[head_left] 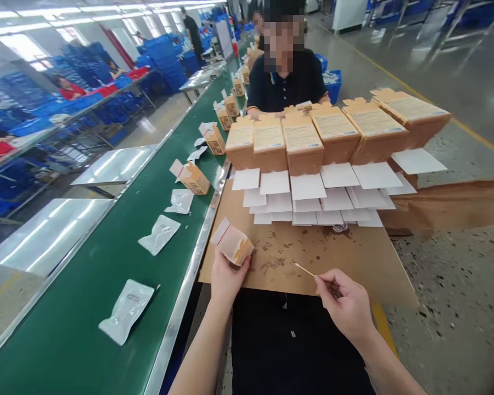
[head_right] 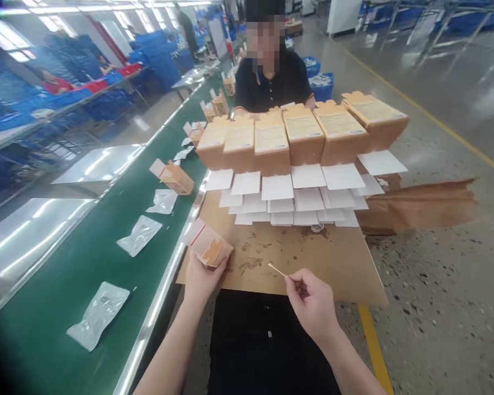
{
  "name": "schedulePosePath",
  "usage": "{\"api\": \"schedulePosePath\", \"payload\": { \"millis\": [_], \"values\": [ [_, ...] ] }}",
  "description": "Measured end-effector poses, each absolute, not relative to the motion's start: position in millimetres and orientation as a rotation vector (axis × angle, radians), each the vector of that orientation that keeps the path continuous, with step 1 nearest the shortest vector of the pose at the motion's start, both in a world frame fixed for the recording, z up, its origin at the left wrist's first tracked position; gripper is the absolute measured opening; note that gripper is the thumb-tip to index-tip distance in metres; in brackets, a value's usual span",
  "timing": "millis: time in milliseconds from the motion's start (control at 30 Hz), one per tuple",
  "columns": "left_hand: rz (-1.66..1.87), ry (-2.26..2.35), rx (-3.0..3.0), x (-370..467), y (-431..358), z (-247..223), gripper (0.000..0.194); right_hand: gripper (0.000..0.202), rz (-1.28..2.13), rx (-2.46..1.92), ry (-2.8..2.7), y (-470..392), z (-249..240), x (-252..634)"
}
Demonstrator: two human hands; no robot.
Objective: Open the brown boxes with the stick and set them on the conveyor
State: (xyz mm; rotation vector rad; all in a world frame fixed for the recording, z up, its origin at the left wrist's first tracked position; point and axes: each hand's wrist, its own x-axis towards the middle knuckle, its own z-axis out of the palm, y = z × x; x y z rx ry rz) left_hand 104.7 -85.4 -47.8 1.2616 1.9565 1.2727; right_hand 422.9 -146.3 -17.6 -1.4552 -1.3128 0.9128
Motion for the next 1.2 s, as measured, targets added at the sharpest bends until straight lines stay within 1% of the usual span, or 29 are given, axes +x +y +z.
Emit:
{"api": "schedulePosePath", "payload": {
  "millis": [133, 233, 300, 400, 467, 533, 600, 633, 667, 733, 800, 833, 900, 967, 1000, 1100, 1200],
  "values": [
    [1.419, 2.229, 1.016, 26.9, -92.5, -39.4, 0.083, 0.058, 0.923, -1.482, -1.311, -150.2, -24.9, 441.6],
    [1.558, 2.260, 0.860, -22.4, -91.3, -32.0, 0.089, 0.057, 0.953, -1.474, -1.285, -147.2, -27.4, 443.9],
    [1.535, 2.284, 0.833, -40.2, -82.8, -28.1, 0.090, 0.057, 0.965, -1.447, -1.278, -143.0, -25.1, 436.3],
    [1.412, 2.370, 0.813, -48.3, -64.2, -24.5, 0.089, 0.057, 0.953, -1.427, -1.243, -137.1, -18.0, 418.5],
    [1.392, 2.370, 0.827, -46.2, -55.4, -22.9, 0.091, 0.059, 0.943, -1.431, -1.204, -134.8, -14.2, 409.4],
    [1.478, 2.340, 0.864, -38.7, -54.5, -21.7, 0.100, 0.061, 0.936, -1.441, -1.178, -133.7, -12.8, 407.1],
    [1.683, 2.334, 0.920, -25.3, -61.3, -19.6, 0.110, 0.061, 0.919, -1.467, -1.154, -133.7, -14.0, 411.7],
    [1.821, 2.320, 0.963, -16.6, -66.0, -17.3, 0.111, 0.061, 0.904, -1.484, -1.135, -134.1, -15.3, 415.7],
    [1.962, 2.279, 1.021, -6.9, -70.0, -13.4, 0.106, 0.061, 0.890, -1.500, -1.110, -134.8, -16.6, 420.1],
    [2.165, 2.077, 1.171, 14.1, -70.6, 1.7, 0.084, 0.063, 0.872, -1.522, -1.057, -136.4, -18.9, 427.7],
    [2.208, 1.795, 1.283, 35.1, -53.7, 28.0, 0.063, 0.064, 0.873, -1.528, -1.018, -137.6, -19.4, 431.1],
    [2.170, 1.675, 1.296, 45.1, -37.2, 44.6, 0.055, 0.065, 0.876, -1.525, -1.009, -138.0, -19.0, 430.9],
    [1.993, 1.502, 1.263, 64.2, 9.8, 80.4, 0.047, 0.065, 0.885, -1.505, -1.010, -138.3, -16.9, 427.0],
    [1.734, 1.417, 1.176, 82.9, 66.5, 112.5, 0.046, 0.064, 0.891, -1.471, -1.024, -138.5, -14.4, 421.2],
    [1.629, 1.446, 1.105, 92.6, 94.0, 124.9, 0.046, 0.064, 0.893, -1.455, -1.029, -138.7, -13.4, 418.8],
    [1.296, 1.545, 0.992, 121.9, 154.8, 143.5, 0.051, 0.063, 0.889, -1.432, -1.020, -140.0, -12.9, 417.4],
    [1.184, 1.535, 0.993, 141.9, 174.6, 143.7, 0.043, 0.061, 0.905, -1.420, -1.059, -141.3, -15.9, 426.0]
  ]
}}
